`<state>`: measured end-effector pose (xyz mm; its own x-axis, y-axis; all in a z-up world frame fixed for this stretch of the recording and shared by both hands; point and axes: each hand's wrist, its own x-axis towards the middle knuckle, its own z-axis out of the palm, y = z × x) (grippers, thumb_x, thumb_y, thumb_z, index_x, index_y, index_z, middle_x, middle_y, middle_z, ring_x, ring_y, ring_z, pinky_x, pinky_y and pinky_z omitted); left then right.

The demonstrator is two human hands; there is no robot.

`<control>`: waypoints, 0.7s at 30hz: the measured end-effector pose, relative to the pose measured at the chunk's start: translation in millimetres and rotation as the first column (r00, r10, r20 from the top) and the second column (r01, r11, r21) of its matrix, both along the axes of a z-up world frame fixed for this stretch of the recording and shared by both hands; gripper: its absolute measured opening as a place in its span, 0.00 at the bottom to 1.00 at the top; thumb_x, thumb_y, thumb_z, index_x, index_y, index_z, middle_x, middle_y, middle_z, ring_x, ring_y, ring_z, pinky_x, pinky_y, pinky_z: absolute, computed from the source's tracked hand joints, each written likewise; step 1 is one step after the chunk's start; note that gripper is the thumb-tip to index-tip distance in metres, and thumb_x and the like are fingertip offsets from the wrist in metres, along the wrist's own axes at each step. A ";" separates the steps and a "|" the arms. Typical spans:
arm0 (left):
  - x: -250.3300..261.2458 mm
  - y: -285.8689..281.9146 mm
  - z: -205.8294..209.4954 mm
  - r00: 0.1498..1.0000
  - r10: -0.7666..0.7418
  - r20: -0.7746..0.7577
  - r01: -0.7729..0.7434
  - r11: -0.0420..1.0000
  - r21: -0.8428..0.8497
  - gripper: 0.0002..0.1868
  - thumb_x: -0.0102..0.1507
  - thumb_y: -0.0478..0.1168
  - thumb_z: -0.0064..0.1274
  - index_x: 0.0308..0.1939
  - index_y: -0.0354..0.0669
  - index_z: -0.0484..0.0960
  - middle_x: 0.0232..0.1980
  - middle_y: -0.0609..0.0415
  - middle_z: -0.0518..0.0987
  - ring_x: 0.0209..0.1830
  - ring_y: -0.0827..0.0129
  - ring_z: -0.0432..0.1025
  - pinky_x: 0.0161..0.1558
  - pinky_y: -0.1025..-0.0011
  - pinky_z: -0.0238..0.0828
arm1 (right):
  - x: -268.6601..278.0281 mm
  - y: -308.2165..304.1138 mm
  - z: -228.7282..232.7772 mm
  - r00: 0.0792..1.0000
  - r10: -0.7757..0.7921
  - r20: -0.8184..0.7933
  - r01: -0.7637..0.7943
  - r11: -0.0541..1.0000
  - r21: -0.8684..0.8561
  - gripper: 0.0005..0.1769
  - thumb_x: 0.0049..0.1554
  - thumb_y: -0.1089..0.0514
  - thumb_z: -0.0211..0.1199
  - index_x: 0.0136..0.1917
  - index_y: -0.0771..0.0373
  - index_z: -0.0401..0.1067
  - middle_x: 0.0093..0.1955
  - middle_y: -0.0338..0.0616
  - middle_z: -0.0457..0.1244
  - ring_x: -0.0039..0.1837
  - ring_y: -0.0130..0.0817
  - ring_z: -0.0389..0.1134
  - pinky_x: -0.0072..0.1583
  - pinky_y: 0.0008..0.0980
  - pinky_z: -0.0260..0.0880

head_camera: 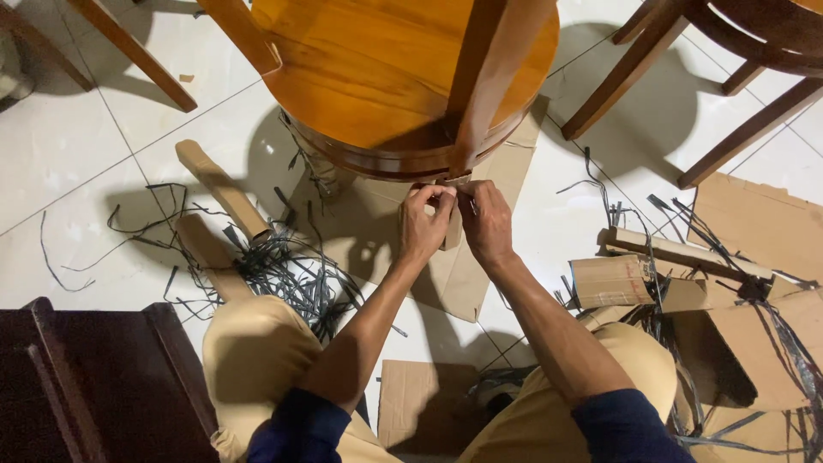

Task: Wrapping wooden chairs with protective cardboard and securing it with plastic ties.

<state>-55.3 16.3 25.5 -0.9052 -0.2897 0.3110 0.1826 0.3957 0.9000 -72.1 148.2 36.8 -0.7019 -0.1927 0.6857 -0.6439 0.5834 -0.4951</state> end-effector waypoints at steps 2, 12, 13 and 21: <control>-3.2 -3.2 2.0 0.983 0.040 0.176 -0.050 0.997 0.051 0.12 0.61 0.54 0.60 0.35 0.53 0.88 0.33 0.48 0.82 0.41 0.54 0.80 0.45 0.62 0.75 | -1.0 -0.7 -3.4 0.995 -0.048 -0.093 0.049 0.999 0.008 0.09 0.58 0.67 0.69 0.48 0.57 0.72 0.41 0.40 0.62 0.44 0.42 0.70 0.46 0.38 0.72; -29.0 -9.3 -35.5 0.818 -0.104 0.566 -0.110 0.937 0.331 0.15 0.50 0.62 0.63 0.32 0.63 0.90 0.23 0.63 0.80 0.24 0.74 0.70 0.30 0.78 0.59 | 1.7 -2.5 -2.9 0.994 0.030 -0.109 -0.032 0.999 -0.010 0.08 0.59 0.65 0.71 0.44 0.59 0.71 0.40 0.42 0.65 0.43 0.44 0.71 0.45 0.35 0.71; -29.9 -8.7 -37.5 0.815 -0.129 0.564 -0.116 0.919 0.377 0.14 0.49 0.60 0.64 0.32 0.62 0.90 0.24 0.65 0.80 0.25 0.76 0.69 0.32 0.80 0.58 | 1.8 -2.5 -4.2 0.994 0.029 -0.108 -0.030 1.000 -0.004 0.08 0.59 0.64 0.71 0.43 0.59 0.72 0.40 0.42 0.66 0.43 0.43 0.71 0.45 0.35 0.71; -25.1 5.6 -54.0 0.936 -0.123 0.330 -0.050 0.881 0.471 0.09 0.55 0.47 0.60 0.31 0.47 0.89 0.27 0.55 0.78 0.34 0.72 0.70 0.38 0.76 0.65 | 3.5 -0.8 -4.8 0.995 0.042 -0.087 -0.042 0.999 0.007 0.08 0.56 0.66 0.72 0.44 0.59 0.73 0.42 0.40 0.68 0.44 0.41 0.72 0.46 0.34 0.72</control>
